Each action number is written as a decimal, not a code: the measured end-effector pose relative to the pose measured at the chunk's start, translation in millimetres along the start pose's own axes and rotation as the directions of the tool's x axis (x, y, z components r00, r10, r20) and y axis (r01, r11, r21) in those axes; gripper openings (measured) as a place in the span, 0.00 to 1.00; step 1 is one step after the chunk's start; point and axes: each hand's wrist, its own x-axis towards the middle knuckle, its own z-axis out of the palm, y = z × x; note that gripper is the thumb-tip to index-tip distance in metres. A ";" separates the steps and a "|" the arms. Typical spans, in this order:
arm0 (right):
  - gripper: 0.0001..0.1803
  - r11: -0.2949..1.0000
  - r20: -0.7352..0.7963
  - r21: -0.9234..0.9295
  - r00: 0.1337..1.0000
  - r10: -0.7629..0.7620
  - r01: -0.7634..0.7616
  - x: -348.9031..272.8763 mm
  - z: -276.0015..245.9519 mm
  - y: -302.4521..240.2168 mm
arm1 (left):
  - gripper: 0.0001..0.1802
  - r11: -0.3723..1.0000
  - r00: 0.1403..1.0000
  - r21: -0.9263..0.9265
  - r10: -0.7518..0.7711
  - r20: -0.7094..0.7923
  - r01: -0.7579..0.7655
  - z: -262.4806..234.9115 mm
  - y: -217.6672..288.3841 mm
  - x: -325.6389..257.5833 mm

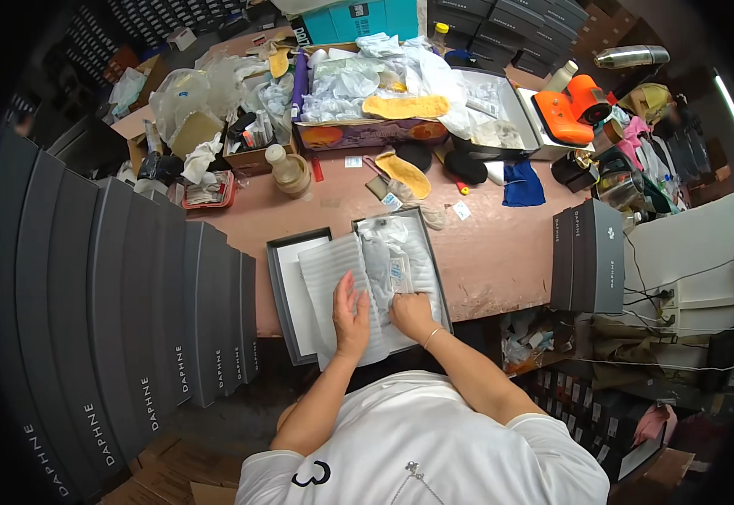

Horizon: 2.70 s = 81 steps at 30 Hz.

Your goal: Pack pairs of black high-heeled shoes into boxes using protective paper and checking tags.

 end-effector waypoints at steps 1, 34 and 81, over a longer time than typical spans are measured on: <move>0.14 0.987 -0.025 0.161 1.000 -0.015 0.019 2.2 -7.9 -0.2 | 0.29 0.997 1.000 -0.072 -0.016 0.014 0.017 -4.2 7.5 -4.0; 0.21 0.882 -0.543 0.055 0.756 -0.366 0.467 -5.9 -135.5 -43.5 | 0.18 0.954 0.982 -0.257 -0.176 -0.069 0.153 -68.7 23.1 -34.9; 0.19 0.857 -0.164 0.249 0.892 -0.421 0.451 -5.4 -134.5 -57.9 | 0.50 0.304 0.454 -0.338 -0.588 0.669 0.891 -52.5 41.3 -10.8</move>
